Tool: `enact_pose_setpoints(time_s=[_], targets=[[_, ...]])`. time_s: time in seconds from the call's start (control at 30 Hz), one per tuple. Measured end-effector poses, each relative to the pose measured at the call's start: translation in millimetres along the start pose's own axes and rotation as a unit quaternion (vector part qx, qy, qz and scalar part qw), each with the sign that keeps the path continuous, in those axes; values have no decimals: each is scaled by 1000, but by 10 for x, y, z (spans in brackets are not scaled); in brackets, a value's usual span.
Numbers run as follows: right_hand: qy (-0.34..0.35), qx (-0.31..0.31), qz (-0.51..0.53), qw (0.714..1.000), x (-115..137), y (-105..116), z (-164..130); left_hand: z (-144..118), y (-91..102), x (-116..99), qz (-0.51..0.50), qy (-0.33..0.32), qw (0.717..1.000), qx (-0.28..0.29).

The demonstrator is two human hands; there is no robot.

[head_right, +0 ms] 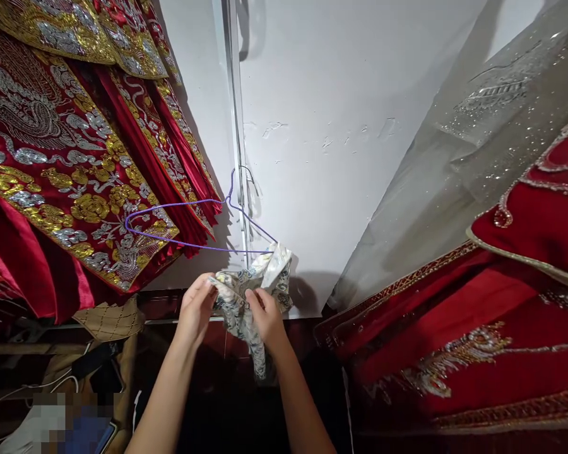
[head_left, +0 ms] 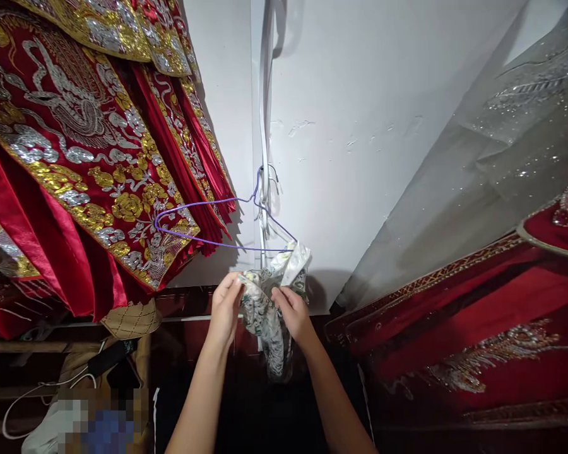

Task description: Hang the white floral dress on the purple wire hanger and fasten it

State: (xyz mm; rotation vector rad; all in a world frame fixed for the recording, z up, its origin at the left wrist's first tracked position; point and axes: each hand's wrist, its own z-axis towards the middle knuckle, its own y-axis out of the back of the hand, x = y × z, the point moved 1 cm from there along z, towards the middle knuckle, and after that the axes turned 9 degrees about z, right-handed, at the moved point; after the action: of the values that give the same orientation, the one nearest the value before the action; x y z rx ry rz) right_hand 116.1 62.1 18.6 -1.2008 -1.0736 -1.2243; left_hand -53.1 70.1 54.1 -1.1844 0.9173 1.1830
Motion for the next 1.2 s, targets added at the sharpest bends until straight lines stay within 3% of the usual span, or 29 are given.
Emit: enact_pose_setpoints(time_s=[0.13, 0.27, 0.37, 0.47, 0.53, 0.6, 0.7, 0.77, 0.93, 1.1, 1.2], targets=[[-69, 81, 171, 979, 170, -210, 10, -155, -210, -223, 148, -72, 980, 116], [-134, 170, 299, 929, 319, -358, -14, -192, -164, -440, 239, -146, 946, 164], [-127, 296, 225, 920, 507, -342, -16, -145, 33, -466, 250, -130, 945, 164], [-61, 425, 46, 902, 751, -269, 76, -156, 288, -326, 261, -72, 936, 224], [43, 390, -66, 917, 881, -214, 245, -208, 463, -206, 306, -25, 910, 279], [131, 259, -134, 948, 929, -159, 498, -265, 635, -137, 366, -1, 882, 296], [164, 74, -172, 969, 811, -78, 921, -306, 864, -183, 434, -2, 860, 269], [159, 27, -192, 968, 653, -25, 1140, -299, 979, -272, 464, -8, 850, 248], [128, 55, -273, 952, 392, 161, 1229, -194, 1153, -368, 558, -51, 804, 200], [115, 107, -275, 949, 567, 386, 960, 86, 1311, -252, 657, -3, 733, 176], [109, 120, -277, 947, 702, 465, 848, 276, 1274, -328, 658, -20, 745, 110]])
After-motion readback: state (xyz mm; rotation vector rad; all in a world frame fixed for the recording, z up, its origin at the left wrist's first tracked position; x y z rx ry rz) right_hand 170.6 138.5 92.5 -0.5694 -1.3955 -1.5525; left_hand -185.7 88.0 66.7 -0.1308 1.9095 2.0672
